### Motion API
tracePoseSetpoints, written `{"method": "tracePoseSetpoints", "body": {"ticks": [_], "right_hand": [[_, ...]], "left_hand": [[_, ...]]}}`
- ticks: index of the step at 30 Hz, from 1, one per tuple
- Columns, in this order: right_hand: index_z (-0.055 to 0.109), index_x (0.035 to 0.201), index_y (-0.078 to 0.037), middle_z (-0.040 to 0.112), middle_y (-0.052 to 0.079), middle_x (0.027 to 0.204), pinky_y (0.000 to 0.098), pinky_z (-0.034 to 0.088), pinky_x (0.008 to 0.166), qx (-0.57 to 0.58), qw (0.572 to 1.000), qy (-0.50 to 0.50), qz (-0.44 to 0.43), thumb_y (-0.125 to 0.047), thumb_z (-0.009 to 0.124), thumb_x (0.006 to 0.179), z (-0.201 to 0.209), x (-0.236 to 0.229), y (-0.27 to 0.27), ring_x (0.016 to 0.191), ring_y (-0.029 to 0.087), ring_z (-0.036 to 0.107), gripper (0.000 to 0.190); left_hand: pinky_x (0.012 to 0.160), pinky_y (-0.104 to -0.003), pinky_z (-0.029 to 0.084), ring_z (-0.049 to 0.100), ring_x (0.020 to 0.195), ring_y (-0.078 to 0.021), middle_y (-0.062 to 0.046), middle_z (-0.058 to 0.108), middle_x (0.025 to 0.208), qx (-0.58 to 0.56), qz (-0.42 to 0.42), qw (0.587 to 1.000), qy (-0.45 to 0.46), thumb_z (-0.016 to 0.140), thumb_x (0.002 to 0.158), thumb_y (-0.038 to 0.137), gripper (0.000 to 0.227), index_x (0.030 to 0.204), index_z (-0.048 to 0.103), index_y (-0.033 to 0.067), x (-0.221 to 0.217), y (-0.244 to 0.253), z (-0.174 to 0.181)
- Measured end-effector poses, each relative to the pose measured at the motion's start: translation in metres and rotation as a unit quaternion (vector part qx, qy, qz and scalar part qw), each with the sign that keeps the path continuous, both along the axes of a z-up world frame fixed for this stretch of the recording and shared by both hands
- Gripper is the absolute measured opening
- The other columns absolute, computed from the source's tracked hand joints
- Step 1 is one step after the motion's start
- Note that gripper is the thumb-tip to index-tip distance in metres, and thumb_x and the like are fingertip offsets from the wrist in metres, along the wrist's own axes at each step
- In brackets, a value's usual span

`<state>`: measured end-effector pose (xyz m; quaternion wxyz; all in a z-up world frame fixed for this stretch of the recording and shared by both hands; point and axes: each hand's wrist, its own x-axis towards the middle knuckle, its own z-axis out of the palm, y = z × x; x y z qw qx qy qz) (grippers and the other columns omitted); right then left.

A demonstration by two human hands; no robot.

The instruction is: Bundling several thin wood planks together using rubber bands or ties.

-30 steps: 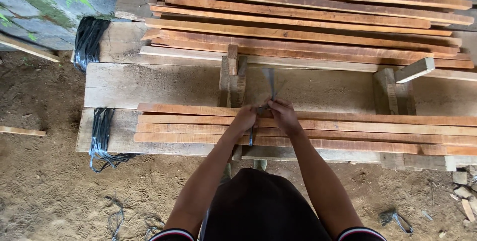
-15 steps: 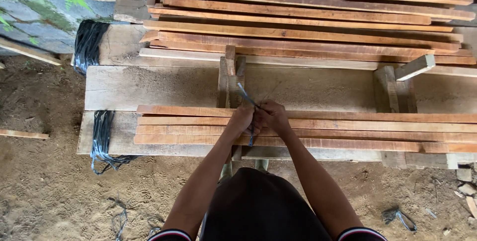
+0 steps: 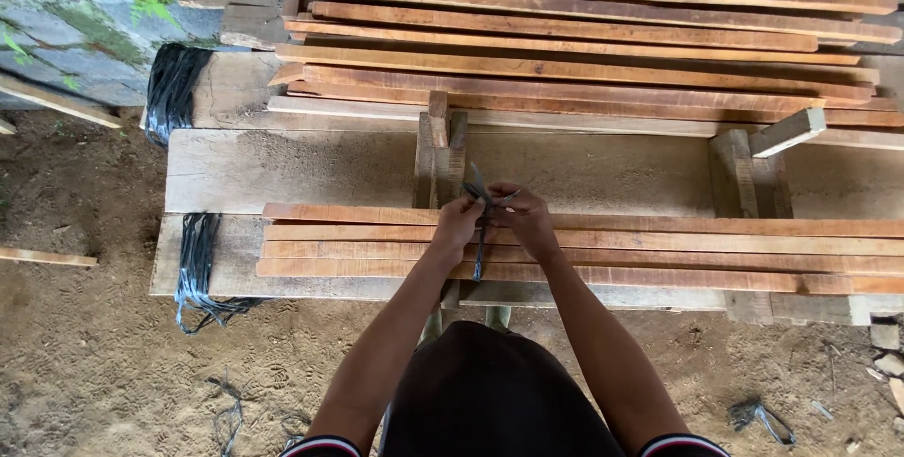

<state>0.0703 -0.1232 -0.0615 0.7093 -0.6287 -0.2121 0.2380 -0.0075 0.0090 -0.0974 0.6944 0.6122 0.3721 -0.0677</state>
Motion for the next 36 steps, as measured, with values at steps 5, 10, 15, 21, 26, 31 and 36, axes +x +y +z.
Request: {"method": "tracePoseSetpoints", "body": {"ticks": [5,10,15,21,26,31,36], "right_hand": [[0.079,0.092,-0.001,0.071,0.017,0.118,0.0406,0.066,0.083,0.049,0.996,0.069,-0.009,-0.001,0.089,0.078,-0.004,0.005,-0.005,0.108,0.024,0.070,0.018],[0.076,0.084,-0.002,0.072,0.013,0.107,0.0359,0.063,0.080,0.036,0.995,0.097,-0.012,0.000,0.088,0.080,0.025,0.001,-0.002,0.102,0.022,0.071,0.012],[0.073,0.085,-0.002,0.075,0.011,0.094,0.0339,0.065,0.077,0.012,0.989,0.142,-0.033,0.006,0.084,0.079,0.053,-0.003,-0.002,0.090,0.021,0.074,0.015],[0.080,0.090,0.000,0.078,0.017,0.103,0.0388,0.061,0.084,-0.093,0.987,0.120,0.045,0.002,0.088,0.074,0.075,0.012,-0.003,0.098,0.024,0.073,0.018],[0.076,0.103,-0.004,0.075,0.015,0.103,0.0442,0.055,0.093,-0.252,0.964,0.066,0.056,-0.022,0.085,0.085,0.021,0.044,0.010,0.104,0.026,0.072,0.027],[0.065,0.112,0.008,0.070,0.032,0.113,0.0519,0.056,0.098,-0.191,0.961,0.196,0.044,-0.024,0.082,0.092,-0.009,0.053,0.034,0.108,0.040,0.073,0.042],[0.064,0.089,-0.004,0.057,0.006,0.076,0.0382,0.058,0.077,-0.094,0.956,0.277,0.032,-0.021,0.088,0.089,0.002,0.047,0.045,0.070,0.018,0.065,0.030]], "left_hand": [[0.096,-0.058,0.060,0.064,0.116,-0.0380,-0.021,0.064,0.122,-0.033,0.025,0.999,-0.013,0.056,0.110,0.038,0.045,0.138,0.057,0.0027,0.004,0.004,-0.013],[0.093,-0.050,0.062,0.067,0.112,-0.0315,-0.019,0.067,0.120,-0.047,0.052,0.998,-0.012,0.055,0.110,0.037,0.044,0.135,0.058,0.0015,0.002,0.009,-0.029],[0.085,-0.042,0.068,0.072,0.102,-0.0244,-0.015,0.068,0.115,-0.075,0.083,0.993,-0.033,0.050,0.111,0.032,0.036,0.125,0.058,0.0003,-0.001,0.007,0.003],[0.065,-0.045,0.068,0.073,0.081,-0.0323,-0.023,0.066,0.098,-0.035,0.115,0.993,-0.007,0.063,0.102,0.036,0.044,0.118,0.058,-0.0041,-0.004,0.036,-0.041],[0.071,-0.042,0.067,0.076,0.085,-0.0324,-0.028,0.071,0.097,0.025,0.049,0.998,-0.034,0.061,0.105,0.028,0.039,0.112,0.062,-0.0106,-0.020,0.043,0.013],[0.064,-0.036,0.068,0.077,0.071,-0.0236,-0.021,0.075,0.083,0.063,0.037,0.997,-0.038,0.064,0.102,0.025,0.033,0.103,0.065,-0.0081,-0.020,0.042,0.022],[0.070,-0.038,0.058,0.076,0.080,-0.0194,-0.005,0.079,0.084,0.154,0.020,0.987,-0.036,0.064,0.101,0.040,0.033,0.097,0.072,0.0085,-0.015,0.043,0.021]]}}
